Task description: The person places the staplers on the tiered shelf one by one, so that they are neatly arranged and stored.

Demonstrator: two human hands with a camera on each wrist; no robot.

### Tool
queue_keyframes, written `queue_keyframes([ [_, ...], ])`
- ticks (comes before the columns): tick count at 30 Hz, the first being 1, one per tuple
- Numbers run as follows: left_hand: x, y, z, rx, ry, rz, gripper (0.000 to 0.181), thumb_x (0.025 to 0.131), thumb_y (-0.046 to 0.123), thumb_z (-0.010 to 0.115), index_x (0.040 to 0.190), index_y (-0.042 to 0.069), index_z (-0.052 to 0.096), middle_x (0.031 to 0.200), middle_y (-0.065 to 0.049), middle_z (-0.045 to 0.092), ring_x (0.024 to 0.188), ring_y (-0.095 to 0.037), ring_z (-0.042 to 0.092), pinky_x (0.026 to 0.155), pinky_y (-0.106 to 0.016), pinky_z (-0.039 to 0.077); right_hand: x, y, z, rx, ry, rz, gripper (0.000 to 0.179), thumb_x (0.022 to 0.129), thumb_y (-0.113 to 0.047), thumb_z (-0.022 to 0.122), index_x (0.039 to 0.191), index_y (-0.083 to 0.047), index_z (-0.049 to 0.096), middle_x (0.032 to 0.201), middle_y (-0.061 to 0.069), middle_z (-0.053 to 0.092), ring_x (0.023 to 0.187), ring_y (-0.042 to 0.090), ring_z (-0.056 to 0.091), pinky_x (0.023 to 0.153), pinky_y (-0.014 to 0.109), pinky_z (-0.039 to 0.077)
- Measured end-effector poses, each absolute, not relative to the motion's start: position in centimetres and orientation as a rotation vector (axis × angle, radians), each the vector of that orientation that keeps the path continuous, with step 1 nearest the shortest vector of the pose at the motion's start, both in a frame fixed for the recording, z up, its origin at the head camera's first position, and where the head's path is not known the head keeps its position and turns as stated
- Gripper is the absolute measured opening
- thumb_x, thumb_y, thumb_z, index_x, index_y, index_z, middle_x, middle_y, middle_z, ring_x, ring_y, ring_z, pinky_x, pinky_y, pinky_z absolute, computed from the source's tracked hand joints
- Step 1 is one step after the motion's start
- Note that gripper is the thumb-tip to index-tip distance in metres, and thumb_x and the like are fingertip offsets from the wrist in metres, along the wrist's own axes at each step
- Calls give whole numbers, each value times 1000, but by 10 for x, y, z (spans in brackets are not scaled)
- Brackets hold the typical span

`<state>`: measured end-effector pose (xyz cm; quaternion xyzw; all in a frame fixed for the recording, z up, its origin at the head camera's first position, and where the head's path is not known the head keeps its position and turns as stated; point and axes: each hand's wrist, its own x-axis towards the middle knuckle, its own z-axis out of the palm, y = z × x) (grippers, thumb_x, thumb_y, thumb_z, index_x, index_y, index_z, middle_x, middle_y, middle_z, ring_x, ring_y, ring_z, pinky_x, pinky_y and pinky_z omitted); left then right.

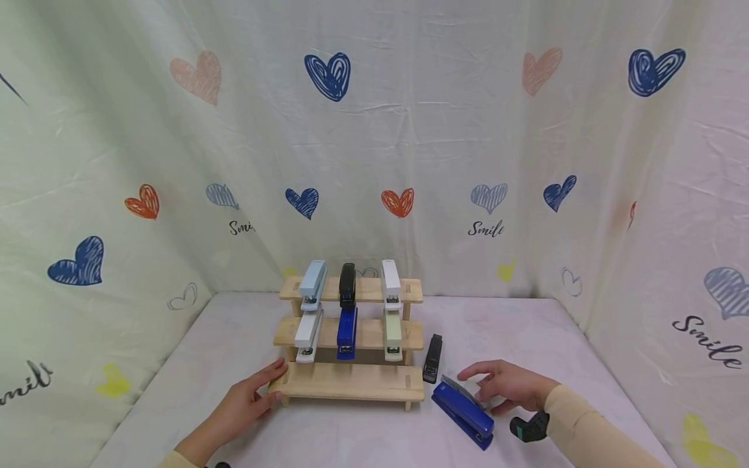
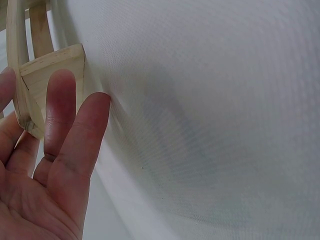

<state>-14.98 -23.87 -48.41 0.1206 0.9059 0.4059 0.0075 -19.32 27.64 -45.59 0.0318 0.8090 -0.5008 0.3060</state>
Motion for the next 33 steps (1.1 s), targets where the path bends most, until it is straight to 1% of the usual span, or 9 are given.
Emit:
queue_keyframes([
  [8, -150, -239, -484, 383, 2827, 1273, 53, 93, 17, 72, 142, 5, 55, 153, -13, 42, 56, -6, 52, 55, -25, 48, -193, 275, -455, 116, 2135, -1339, 45, 87, 4, 64, 130, -7, 61, 133, 26, 51, 107, 37, 59, 84, 60, 52],
  [12, -149, -239, -483, 385, 2822, 1280, 53, 93, 16, 72, 142, 5, 56, 153, -14, 42, 55, -6, 51, 55, -25, 48, -192, 274, -453, 77, 2138, -1318, 45, 88, 4, 64, 131, -7, 60, 132, 25, 53, 108, 38, 60, 84, 60, 52],
  [22, -149, -239, -483, 404, 2813, 1279, 53, 93, 15, 72, 142, 4, 55, 154, -15, 41, 56, -6, 52, 54, -25, 48, -193, 275, -453, -40, 2092, -1341, 46, 87, 9, 60, 132, -2, 60, 125, 18, 57, 98, 32, 61, 84, 55, 54],
  [26, -149, -239, -482, 400, 2816, 1279, 53, 93, 15, 72, 142, 4, 55, 153, -15, 41, 56, -6, 52, 54, -25, 48, -194, 278, -454, -61, 2071, -1367, 45, 87, 9, 60, 131, -1, 60, 128, 20, 56, 98, 31, 61, 84, 54, 54],
  [33, -149, -238, -481, 387, 2825, 1275, 52, 93, 15, 72, 141, 4, 56, 153, -15, 42, 55, -6, 51, 54, -25, 48, -196, 278, -456, -52, 2064, -1379, 42, 87, 8, 61, 128, -1, 63, 132, 21, 55, 100, 32, 61, 84, 55, 54],
])
